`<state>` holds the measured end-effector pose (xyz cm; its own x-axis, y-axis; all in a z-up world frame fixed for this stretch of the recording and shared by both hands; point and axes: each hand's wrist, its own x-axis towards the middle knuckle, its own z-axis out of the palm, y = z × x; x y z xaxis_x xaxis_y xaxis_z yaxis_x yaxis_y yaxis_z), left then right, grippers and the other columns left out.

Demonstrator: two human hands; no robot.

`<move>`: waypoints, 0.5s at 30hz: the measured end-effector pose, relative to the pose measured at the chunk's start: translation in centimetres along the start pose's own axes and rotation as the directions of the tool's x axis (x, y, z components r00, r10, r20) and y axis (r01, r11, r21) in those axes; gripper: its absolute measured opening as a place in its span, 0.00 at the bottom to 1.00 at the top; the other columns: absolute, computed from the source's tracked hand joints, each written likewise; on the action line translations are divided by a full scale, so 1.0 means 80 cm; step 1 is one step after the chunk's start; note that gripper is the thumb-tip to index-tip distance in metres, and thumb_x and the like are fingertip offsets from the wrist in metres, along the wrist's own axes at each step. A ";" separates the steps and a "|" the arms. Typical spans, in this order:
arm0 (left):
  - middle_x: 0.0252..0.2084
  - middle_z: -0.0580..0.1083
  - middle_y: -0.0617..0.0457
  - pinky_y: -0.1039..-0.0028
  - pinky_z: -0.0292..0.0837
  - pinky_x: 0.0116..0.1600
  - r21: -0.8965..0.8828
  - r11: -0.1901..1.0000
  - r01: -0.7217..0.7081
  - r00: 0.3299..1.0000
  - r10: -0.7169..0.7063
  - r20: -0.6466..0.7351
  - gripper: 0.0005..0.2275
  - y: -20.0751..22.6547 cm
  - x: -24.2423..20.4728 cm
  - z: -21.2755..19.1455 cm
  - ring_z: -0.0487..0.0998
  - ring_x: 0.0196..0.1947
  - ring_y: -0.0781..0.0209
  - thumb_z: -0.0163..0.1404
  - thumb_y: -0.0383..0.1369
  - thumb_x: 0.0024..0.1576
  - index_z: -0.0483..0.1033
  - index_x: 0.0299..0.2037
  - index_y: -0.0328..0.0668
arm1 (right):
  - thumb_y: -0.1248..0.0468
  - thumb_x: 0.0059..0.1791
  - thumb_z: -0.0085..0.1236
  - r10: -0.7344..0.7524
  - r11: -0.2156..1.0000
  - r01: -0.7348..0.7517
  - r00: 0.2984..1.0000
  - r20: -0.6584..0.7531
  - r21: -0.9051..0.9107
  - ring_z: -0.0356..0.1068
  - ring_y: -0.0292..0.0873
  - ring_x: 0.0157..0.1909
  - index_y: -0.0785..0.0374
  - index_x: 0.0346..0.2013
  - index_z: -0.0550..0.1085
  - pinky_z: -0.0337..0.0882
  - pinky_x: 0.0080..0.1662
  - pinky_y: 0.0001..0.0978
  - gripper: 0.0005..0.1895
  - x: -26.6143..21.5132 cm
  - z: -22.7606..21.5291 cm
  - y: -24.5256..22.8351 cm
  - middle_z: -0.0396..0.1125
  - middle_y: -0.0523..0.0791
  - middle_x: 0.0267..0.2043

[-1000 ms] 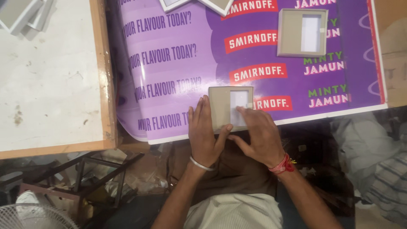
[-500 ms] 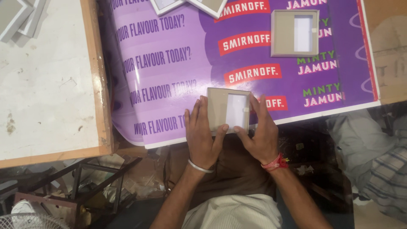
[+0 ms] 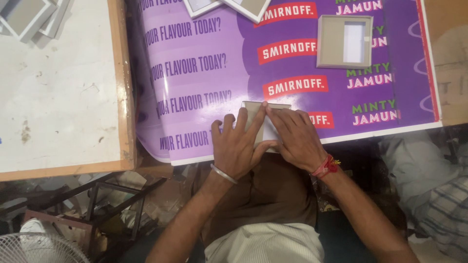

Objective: The person assembles small square photo frames by hand on a purple promotional table. They insert white backing cards into the frames, press the edges to secure them, and place the finished frames on the table. The process is repeated for several frames.

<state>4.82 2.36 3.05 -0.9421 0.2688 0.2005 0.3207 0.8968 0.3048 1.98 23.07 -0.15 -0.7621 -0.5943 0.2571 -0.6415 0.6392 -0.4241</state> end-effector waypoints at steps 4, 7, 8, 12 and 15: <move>0.55 0.74 0.45 0.56 0.61 0.54 -0.166 0.985 -0.054 0.986 0.026 -0.165 0.32 -0.013 -0.003 0.004 0.72 0.48 0.50 0.46 0.56 0.61 0.66 0.70 0.45 | 0.52 0.54 0.52 0.008 0.992 0.005 0.995 -0.102 0.125 0.62 0.55 0.68 0.69 0.69 0.59 0.56 0.68 0.51 0.34 -0.012 0.007 0.005 0.65 0.53 0.65; 0.52 0.77 0.48 0.61 0.69 0.55 -0.504 0.864 0.011 0.949 -0.168 -0.266 0.24 -0.030 -0.013 0.021 0.77 0.48 0.55 0.50 0.45 0.64 0.68 0.66 0.41 | 0.53 0.56 0.53 0.079 0.960 -0.025 0.980 -0.183 0.279 0.60 0.57 0.71 0.68 0.70 0.58 0.59 0.71 0.51 0.33 -0.026 0.014 0.011 0.63 0.54 0.67; 0.49 0.78 0.49 0.65 0.73 0.53 -0.613 0.785 0.085 0.929 -0.285 -0.237 0.21 -0.034 -0.015 0.029 0.79 0.47 0.56 0.51 0.40 0.64 0.69 0.65 0.40 | 0.53 0.58 0.53 0.126 0.936 -0.049 0.971 -0.201 0.349 0.59 0.58 0.73 0.67 0.71 0.58 0.61 0.71 0.49 0.33 -0.033 0.014 0.009 0.62 0.54 0.68; 0.45 0.78 0.48 0.70 0.76 0.45 -0.687 0.720 0.102 0.896 -0.367 -0.251 0.18 -0.047 -0.015 0.041 0.79 0.38 0.59 0.53 0.24 0.62 0.72 0.62 0.35 | 0.44 0.50 0.61 0.059 0.988 -0.036 0.986 -0.157 0.147 0.55 0.61 0.74 0.66 0.70 0.58 0.54 0.73 0.58 0.43 -0.024 0.000 0.002 0.58 0.56 0.70; 0.42 0.79 0.51 0.72 0.75 0.43 -0.546 0.834 0.077 0.903 -0.290 -0.317 0.19 -0.046 -0.012 0.044 0.76 0.36 0.59 0.55 0.21 0.57 0.74 0.60 0.37 | 0.37 0.42 0.64 -0.007 1.000 0.008 0.999 -0.040 0.028 0.51 0.62 0.75 0.67 0.71 0.56 0.46 0.73 0.64 0.54 0.002 -0.014 -0.012 0.54 0.59 0.72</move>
<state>4.19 0.04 -1.57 -0.9127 -0.1288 0.3877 0.2489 0.5771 0.7778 2.36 22.95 1.29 -0.7606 -0.5784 0.2949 -0.6449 0.6207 -0.4459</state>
